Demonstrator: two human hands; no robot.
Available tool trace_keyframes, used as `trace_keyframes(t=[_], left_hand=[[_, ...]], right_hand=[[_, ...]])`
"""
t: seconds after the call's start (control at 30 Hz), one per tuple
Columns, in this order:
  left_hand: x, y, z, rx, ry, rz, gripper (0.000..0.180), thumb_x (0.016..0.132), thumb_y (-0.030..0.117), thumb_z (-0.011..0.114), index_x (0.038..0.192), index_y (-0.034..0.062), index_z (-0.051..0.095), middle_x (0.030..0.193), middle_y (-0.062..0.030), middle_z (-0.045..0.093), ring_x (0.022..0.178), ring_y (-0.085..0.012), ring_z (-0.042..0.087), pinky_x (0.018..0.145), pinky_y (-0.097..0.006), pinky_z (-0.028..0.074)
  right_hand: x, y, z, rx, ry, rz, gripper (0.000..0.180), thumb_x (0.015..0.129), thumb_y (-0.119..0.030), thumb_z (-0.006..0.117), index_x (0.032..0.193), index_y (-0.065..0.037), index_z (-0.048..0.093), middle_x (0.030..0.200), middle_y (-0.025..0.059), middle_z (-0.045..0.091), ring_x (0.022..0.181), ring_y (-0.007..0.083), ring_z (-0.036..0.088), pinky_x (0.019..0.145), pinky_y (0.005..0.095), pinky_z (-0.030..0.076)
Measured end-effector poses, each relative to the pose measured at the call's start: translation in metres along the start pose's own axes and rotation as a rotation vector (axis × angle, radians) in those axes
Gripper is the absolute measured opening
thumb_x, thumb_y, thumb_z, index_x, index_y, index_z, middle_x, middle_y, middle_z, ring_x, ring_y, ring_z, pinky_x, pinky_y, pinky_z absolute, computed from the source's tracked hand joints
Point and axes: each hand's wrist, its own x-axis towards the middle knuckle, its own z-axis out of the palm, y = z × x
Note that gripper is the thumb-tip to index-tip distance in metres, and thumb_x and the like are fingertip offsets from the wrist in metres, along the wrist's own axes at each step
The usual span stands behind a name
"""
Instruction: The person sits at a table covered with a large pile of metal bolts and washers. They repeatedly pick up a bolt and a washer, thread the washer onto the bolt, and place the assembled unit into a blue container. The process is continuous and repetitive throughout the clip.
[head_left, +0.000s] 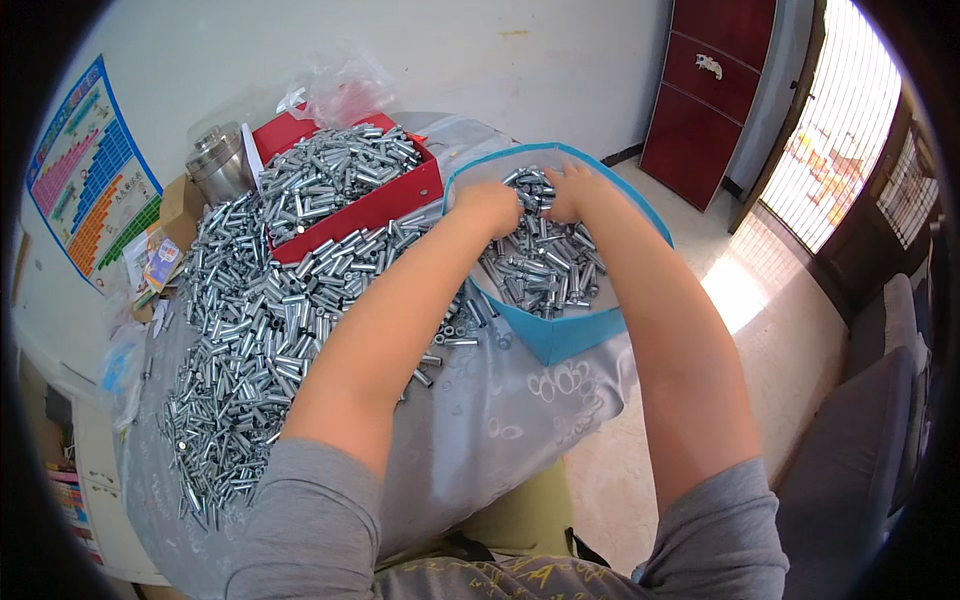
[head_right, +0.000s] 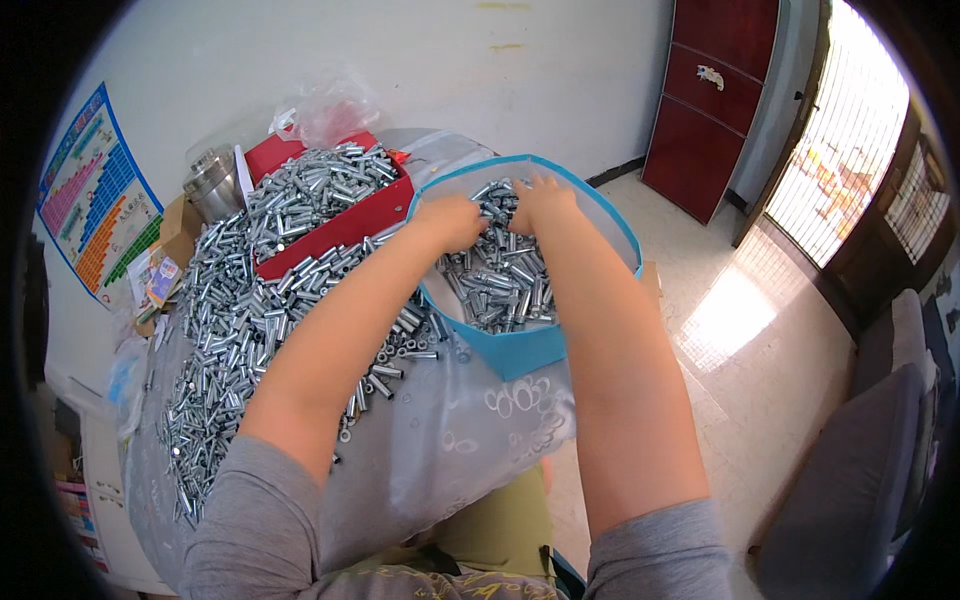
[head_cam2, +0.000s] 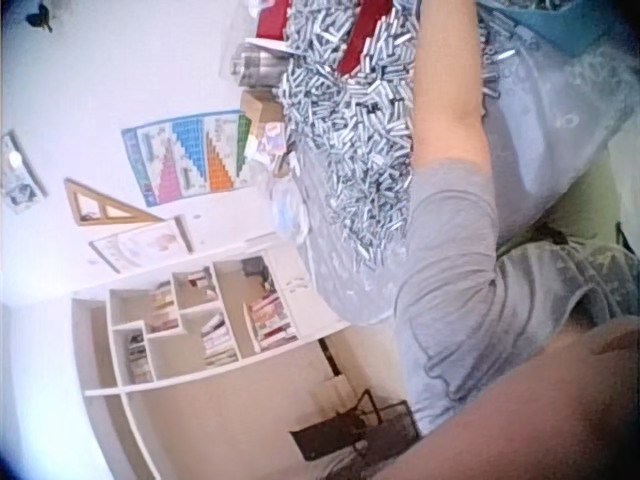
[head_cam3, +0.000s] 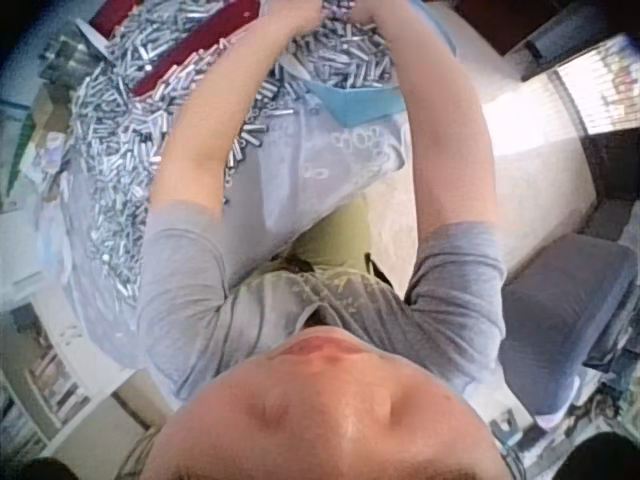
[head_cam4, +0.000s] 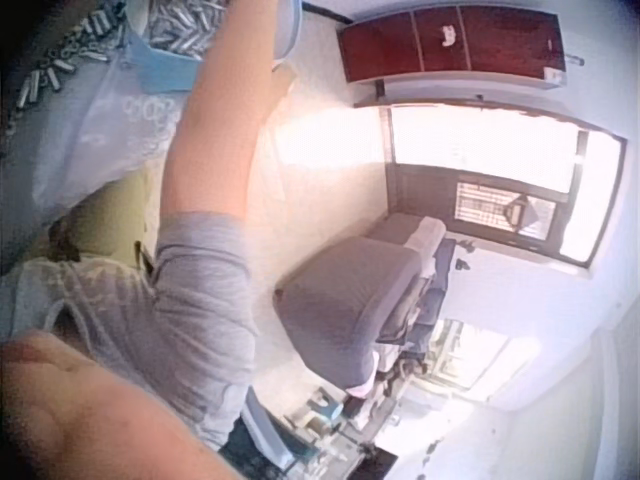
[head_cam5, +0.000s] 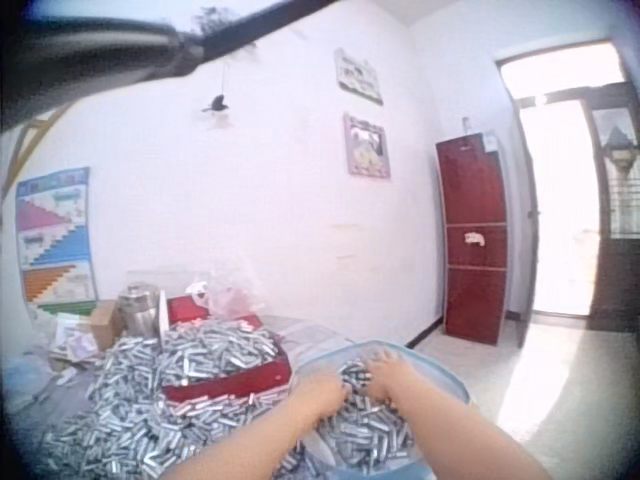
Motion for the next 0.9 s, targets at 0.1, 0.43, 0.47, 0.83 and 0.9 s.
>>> trace_keyframes(t=[0.1,0.43,0.47,0.83,0.9], left_hand=[[0.010,0.001,0.013,0.000,-0.016,-0.064,0.025,0.078,0.020,0.055,0.092,0.0016,0.065,0.099,-0.0180,0.063,0.092,-0.0328,0.061,0.077,-0.043,0.050],[0.011,-0.006,0.016,0.077,-0.001,-0.096,0.022,0.071,0.010,0.059,0.090,0.0019,0.066,0.097,-0.0187,0.064,0.089,-0.0326,0.063,0.077,-0.041,0.050],[0.011,-0.007,0.017,0.091,0.024,-0.084,0.021,0.072,0.012,0.059,0.088,0.0020,0.067,0.097,-0.0184,0.064,0.089,-0.0324,0.062,0.078,-0.041,0.050],[-0.026,-0.019,-0.026,-0.352,0.241,-0.064,0.035,0.085,0.028,0.054,0.106,-0.0008,0.053,0.099,-0.0230,0.059,0.094,-0.0357,0.058,0.080,-0.042,0.044],[-0.048,-0.027,-0.048,-0.372,0.263,-0.037,0.041,0.085,0.032,0.051,0.110,0.0000,0.050,0.100,-0.0201,0.061,0.095,-0.0352,0.059,0.081,-0.042,0.045]], right_hand=[[0.004,0.004,0.010,0.036,-0.071,0.040,0.079,0.070,-0.041,0.066,0.139,-0.022,0.031,0.144,0.0096,0.027,0.130,0.0280,0.032,0.097,0.0456,0.039],[0.003,0.007,0.016,0.141,-0.042,0.047,0.068,0.071,-0.026,0.061,0.135,-0.021,0.038,0.142,0.0094,0.031,0.122,0.0281,0.043,0.094,0.0454,0.042],[0.002,0.006,0.015,0.134,-0.039,0.049,0.068,0.071,-0.026,0.061,0.134,-0.020,0.038,0.143,0.0094,0.029,0.122,0.0282,0.044,0.094,0.0453,0.043],[-0.016,-0.013,-0.046,0.357,0.384,-0.016,0.036,0.083,-0.038,0.050,0.094,-0.008,0.067,0.100,0.0140,0.064,0.096,0.0308,0.060,0.081,0.0410,0.048],[-0.027,-0.035,-0.071,0.474,0.407,-0.023,0.044,0.085,-0.044,0.045,0.095,-0.007,0.067,0.095,0.0139,0.065,0.093,0.0304,0.061,0.079,0.0403,0.047]])
